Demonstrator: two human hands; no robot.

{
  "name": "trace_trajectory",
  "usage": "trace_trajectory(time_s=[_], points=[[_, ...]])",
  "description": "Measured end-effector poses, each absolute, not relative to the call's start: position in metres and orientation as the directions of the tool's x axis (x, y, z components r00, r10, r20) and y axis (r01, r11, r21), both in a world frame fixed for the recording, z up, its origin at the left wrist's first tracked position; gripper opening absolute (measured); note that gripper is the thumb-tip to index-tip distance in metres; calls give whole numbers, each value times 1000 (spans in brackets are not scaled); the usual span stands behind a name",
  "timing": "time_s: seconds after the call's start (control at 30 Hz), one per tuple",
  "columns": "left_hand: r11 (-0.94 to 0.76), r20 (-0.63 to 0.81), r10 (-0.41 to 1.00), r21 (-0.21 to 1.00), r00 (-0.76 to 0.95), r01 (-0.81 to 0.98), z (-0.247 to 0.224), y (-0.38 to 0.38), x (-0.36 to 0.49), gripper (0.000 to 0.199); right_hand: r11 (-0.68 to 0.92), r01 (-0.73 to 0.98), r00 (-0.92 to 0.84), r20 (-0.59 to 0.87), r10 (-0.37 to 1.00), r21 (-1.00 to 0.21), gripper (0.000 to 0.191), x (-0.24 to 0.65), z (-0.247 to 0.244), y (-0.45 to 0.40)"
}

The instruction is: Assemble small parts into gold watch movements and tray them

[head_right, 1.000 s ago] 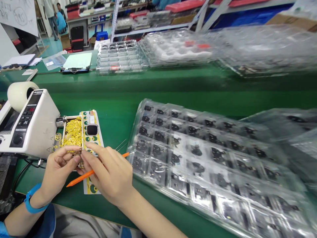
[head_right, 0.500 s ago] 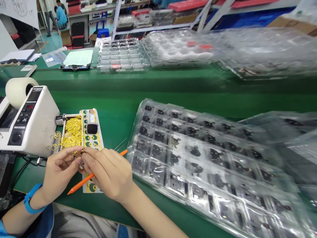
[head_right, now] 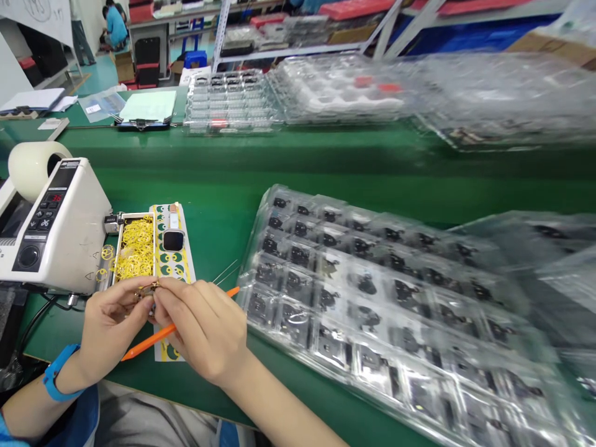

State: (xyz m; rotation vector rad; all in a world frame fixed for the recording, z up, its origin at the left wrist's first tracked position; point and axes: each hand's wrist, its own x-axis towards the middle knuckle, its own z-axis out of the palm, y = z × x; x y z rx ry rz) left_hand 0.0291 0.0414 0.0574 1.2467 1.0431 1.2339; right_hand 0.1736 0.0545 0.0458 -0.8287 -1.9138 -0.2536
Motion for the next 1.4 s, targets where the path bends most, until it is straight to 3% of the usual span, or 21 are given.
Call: trace_trajectory(time_s=[0.23,0.4,0.47,0.63,0.73,0.83,1.07,1.27,1.4], points=[[-75,84,991,993,103,-90,56,41,29,20,741,648,-250,870,425,-176,10,173,42,53],[89,-67,991,977,117,-195,54,45,28,17,721,657,-228,856,465,-217,16,170,42,53],[166,-143,984,954,108,-250,53,48,27,24,726,618,-214,823,526,-303,16,171,44,53],[237,-220,971,925,91,-298,55,55,23,29,631,374,-134,634,762,-680,5,184,57,52],[277,-234,957,917,174,-288,59,56,20,26,582,340,-291,506,812,-739,11,192,62,56],[260,-215,956,937,200,-233,63,55,19,22,622,267,-441,481,758,-736,13,192,62,59],[202,-171,969,965,179,-168,62,54,20,20,642,291,-456,487,745,-709,18,185,53,57],[214,-180,964,961,194,-177,61,55,18,25,514,290,-500,331,800,-807,23,187,58,56],[77,-55,981,990,184,-117,60,55,15,21,369,241,-382,262,886,-898,44,183,56,56]])
